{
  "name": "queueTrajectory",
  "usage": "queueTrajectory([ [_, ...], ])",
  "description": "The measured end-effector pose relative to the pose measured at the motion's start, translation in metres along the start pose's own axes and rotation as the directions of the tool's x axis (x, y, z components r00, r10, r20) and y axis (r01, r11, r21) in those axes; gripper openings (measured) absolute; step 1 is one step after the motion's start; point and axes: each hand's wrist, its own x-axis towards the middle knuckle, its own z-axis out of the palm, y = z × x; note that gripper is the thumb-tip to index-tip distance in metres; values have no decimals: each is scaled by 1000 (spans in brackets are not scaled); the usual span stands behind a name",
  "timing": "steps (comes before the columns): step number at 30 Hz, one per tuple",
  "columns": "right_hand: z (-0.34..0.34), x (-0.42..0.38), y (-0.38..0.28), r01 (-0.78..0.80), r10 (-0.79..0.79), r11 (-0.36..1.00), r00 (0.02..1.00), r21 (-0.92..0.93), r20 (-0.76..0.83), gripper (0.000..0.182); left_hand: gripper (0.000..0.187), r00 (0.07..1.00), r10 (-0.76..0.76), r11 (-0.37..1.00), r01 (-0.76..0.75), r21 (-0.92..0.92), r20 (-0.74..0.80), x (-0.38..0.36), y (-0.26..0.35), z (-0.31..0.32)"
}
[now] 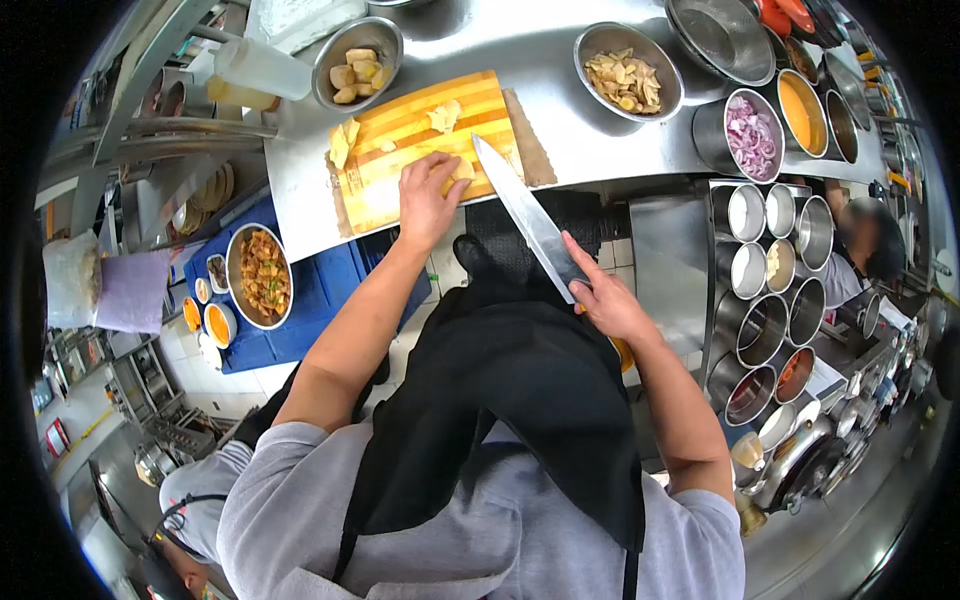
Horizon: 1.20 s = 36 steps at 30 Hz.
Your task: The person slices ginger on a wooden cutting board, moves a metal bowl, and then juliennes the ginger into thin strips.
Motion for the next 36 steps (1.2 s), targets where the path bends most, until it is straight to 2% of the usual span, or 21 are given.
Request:
queueTrajectory([
  [2, 0, 0, -8, -62, 63, 995, 998, -83, 11, 78, 35, 994, -36, 999, 38, 25, -102, 0, 0, 3],
  [3, -2, 1, 12, -52, 55, 997, 998, -55, 43, 78, 35, 996, -42, 997, 47, 62, -82, -9, 6, 9],
  [5, -6, 6, 20, 49, -46, 997, 998, -66, 51, 78, 35, 991, -1, 997, 11, 74, -131, -7, 5, 11],
  [8, -10, 11, 26, 115, -110, 990, 992, -86, 61, 79, 34, 988, 34, 995, -19, 102, -149, -8, 7, 13],
  [13, -12, 10, 26, 151, -142, 981, 987, -125, 79, 79, 36, 987, 82, 988, -62, 141, -140, -17, 11, 16],
  [16, -11, 9, 25, 151, -141, 979, 987, -137, 81, 79, 43, 995, 65, 979, -49, 196, -76, -30, 24, 15],
  [18, -9, 7, 24, 144, -133, 978, 988, -150, 81, 78, 50, 999, 17, 960, -26, 279, 35, -37, 32, 15],
  [19, -8, 7, 23, 132, -121, 980, 989, -152, 80, 78, 50, 999, 18, 960, -26, 280, 32, -38, 34, 15],
  [21, -6, 7, 22, 121, -110, 980, 991, -156, 77, 78, 55, 992, -67, 958, 33, 284, 110, -39, 40, 15],
  [24, -2, 5, 23, 121, -113, 978, 992, -173, 54, 77, 58, 981, -119, 942, 62, 329, 155, -41, 46, 12],
  [36, 13, 2, 18, 82, -78, 979, 997, -186, 26, 79, 59, 962, -155, 941, 74, 329, 227, -42, 47, 4],
])
